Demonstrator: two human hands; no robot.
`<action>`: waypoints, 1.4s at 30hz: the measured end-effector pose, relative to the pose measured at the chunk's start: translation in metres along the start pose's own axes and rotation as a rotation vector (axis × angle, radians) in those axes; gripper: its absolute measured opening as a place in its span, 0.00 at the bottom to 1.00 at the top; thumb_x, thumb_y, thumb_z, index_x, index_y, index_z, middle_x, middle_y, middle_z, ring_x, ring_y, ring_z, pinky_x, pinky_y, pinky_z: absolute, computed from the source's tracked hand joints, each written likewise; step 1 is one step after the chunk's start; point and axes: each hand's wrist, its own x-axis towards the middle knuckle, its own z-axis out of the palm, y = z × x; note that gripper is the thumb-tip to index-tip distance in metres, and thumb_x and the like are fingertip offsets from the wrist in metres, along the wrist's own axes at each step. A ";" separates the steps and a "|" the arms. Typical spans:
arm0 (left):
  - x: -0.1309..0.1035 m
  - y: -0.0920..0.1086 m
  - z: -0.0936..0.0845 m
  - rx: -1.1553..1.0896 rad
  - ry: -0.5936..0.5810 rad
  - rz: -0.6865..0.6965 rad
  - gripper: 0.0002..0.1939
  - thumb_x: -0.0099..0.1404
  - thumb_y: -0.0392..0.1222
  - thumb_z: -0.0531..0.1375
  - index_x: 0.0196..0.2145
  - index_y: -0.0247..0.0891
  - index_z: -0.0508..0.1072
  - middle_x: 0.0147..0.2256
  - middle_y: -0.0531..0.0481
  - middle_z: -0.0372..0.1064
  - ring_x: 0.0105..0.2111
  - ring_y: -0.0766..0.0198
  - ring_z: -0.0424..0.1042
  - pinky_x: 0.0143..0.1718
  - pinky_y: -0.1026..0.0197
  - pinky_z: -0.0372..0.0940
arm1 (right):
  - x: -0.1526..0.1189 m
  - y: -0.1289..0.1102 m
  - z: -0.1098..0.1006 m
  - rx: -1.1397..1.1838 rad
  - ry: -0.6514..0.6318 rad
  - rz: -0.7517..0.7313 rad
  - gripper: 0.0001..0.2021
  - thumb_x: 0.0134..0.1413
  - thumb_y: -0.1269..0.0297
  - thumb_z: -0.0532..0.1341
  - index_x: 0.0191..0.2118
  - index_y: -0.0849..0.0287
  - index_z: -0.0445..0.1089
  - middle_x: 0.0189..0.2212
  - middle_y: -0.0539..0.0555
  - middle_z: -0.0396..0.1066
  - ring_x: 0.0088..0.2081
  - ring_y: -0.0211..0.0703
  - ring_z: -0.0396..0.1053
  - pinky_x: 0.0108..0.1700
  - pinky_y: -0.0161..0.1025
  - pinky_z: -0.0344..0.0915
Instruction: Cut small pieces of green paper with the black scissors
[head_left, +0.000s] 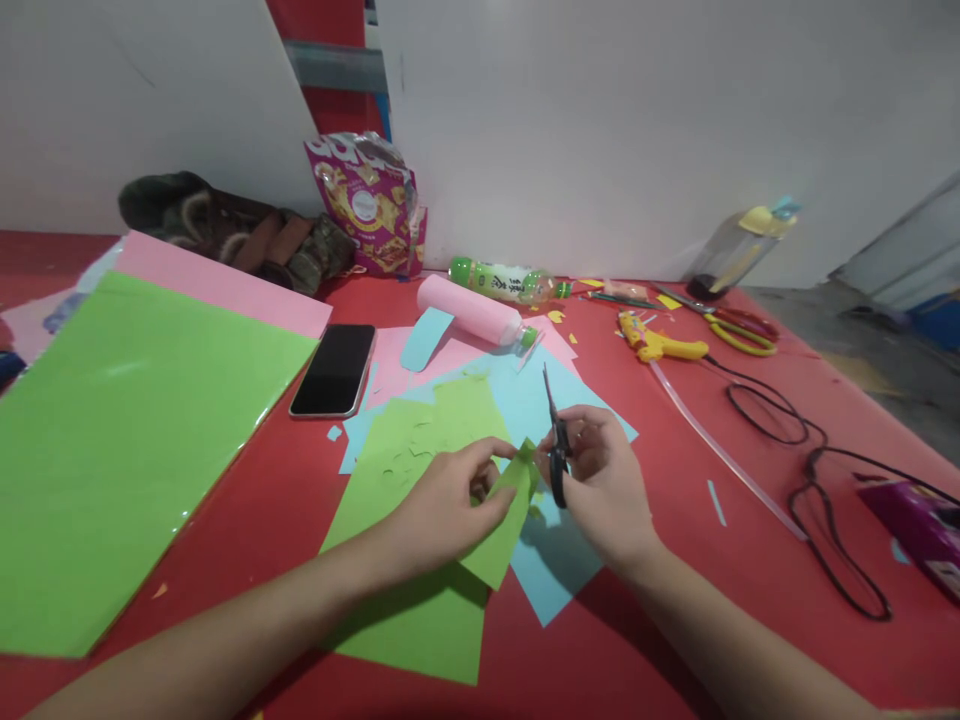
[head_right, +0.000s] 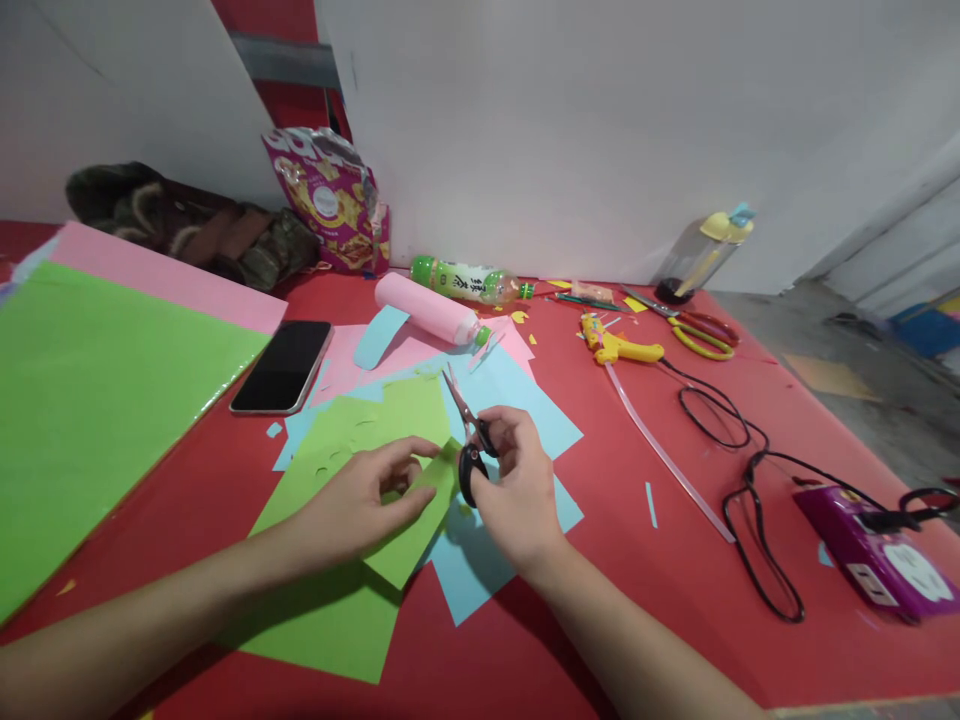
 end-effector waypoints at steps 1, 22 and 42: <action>0.000 0.001 0.000 0.008 -0.004 0.007 0.12 0.55 0.37 0.52 0.39 0.35 0.63 0.18 0.59 0.51 0.19 0.71 0.54 0.22 0.68 0.51 | 0.000 0.001 0.000 -0.006 0.001 -0.006 0.17 0.36 0.75 0.60 0.35 0.54 0.57 0.23 0.46 0.57 0.27 0.36 0.61 0.24 0.32 0.57; -0.002 0.001 -0.001 0.038 -0.067 0.070 0.15 0.57 0.36 0.50 0.43 0.36 0.61 0.19 0.59 0.53 0.20 0.70 0.57 0.23 0.67 0.51 | 0.003 0.014 0.000 -0.061 -0.005 -0.091 0.18 0.35 0.79 0.57 0.36 0.53 0.58 0.24 0.45 0.55 0.27 0.35 0.62 0.32 0.35 0.60; 0.000 -0.002 -0.002 -0.204 -0.140 -0.013 0.15 0.58 0.39 0.51 0.44 0.37 0.59 0.20 0.60 0.43 0.20 0.72 0.48 0.22 0.68 0.48 | 0.005 0.004 -0.001 0.011 -0.001 -0.001 0.17 0.36 0.73 0.61 0.35 0.55 0.57 0.24 0.46 0.56 0.28 0.36 0.61 0.25 0.33 0.58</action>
